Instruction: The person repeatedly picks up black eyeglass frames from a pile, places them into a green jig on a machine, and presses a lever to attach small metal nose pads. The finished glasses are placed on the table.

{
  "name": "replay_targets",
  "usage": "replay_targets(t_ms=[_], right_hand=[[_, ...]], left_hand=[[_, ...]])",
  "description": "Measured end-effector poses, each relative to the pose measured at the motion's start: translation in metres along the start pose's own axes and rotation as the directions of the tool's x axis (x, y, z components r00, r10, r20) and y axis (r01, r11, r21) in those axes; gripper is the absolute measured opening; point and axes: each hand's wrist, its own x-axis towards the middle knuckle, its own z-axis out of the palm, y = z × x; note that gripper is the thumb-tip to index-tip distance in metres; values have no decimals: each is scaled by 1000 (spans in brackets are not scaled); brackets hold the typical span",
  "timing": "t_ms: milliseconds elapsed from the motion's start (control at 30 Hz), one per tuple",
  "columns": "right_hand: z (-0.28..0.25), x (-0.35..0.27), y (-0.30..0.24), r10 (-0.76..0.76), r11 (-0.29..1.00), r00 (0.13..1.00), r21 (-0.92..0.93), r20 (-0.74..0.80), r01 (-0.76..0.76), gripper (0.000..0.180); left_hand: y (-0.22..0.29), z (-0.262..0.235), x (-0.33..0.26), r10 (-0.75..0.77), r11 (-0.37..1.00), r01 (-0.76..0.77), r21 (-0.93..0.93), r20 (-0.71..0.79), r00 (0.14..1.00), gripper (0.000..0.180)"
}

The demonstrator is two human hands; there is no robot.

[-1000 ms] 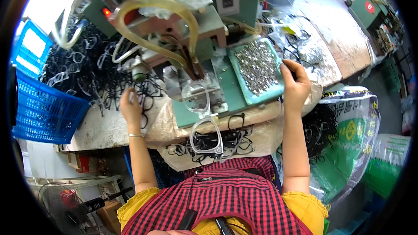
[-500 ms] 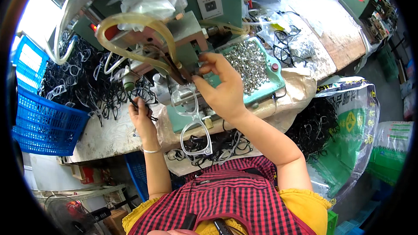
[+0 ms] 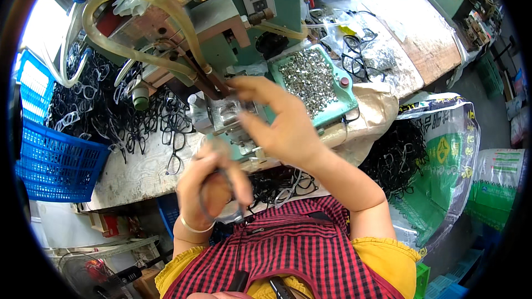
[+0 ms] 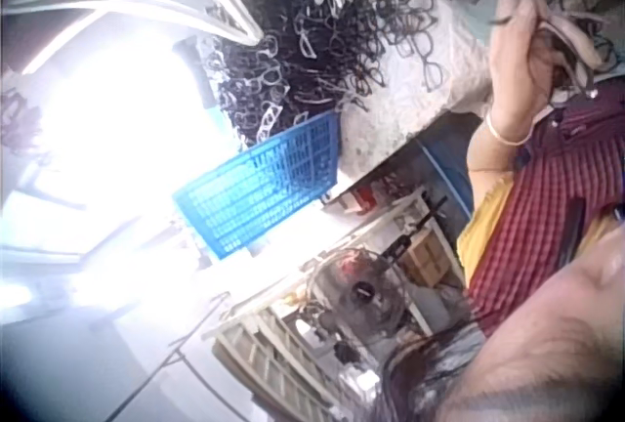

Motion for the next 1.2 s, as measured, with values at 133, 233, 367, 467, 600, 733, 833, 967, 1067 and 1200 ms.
replay_targets(t_ms=[133,233,367,467,600,733,833,967,1067,1200], right_hand=[[-59,7,85,-166,544,974,-838,-152,-38,25],[-88,-1,120,-203,481,963,-874,-179,-61,20],[-86,-3,125,-270,588,935,-809,-228,-27,15],[-65,4,112,-308,470,951,-869,2,154,20],[-62,19,119,-259,335,962,-925,90,177,19],[-74,18,121,-356,447,934,-884,-36,137,15],[-76,12,109,-381,569,909,-818,-171,85,9],[-85,9,116,-306,653,909,-757,-282,-15,8],[-78,18,111,-360,711,891,-700,-278,69,10],[-58,28,110,-208,838,932,-545,-298,12,14]], left_hand=[[-22,-2,29,-245,933,224,-283,-42,969,23],[-30,-2,32,-232,934,196,-300,-90,968,23],[-29,4,27,-226,932,172,-318,-139,964,23],[-31,4,29,-183,959,139,-246,-166,969,22],[-37,-7,28,-160,963,136,-231,-88,983,26],[-69,-51,-4,-40,980,49,-190,52,998,38],[-63,-66,-47,65,988,-20,150,-301,952,23],[-1,-87,-67,759,564,-203,801,-405,509,16],[36,-109,-57,937,277,-138,951,-236,257,6],[29,-193,-10,823,-236,434,869,-58,565,27]])
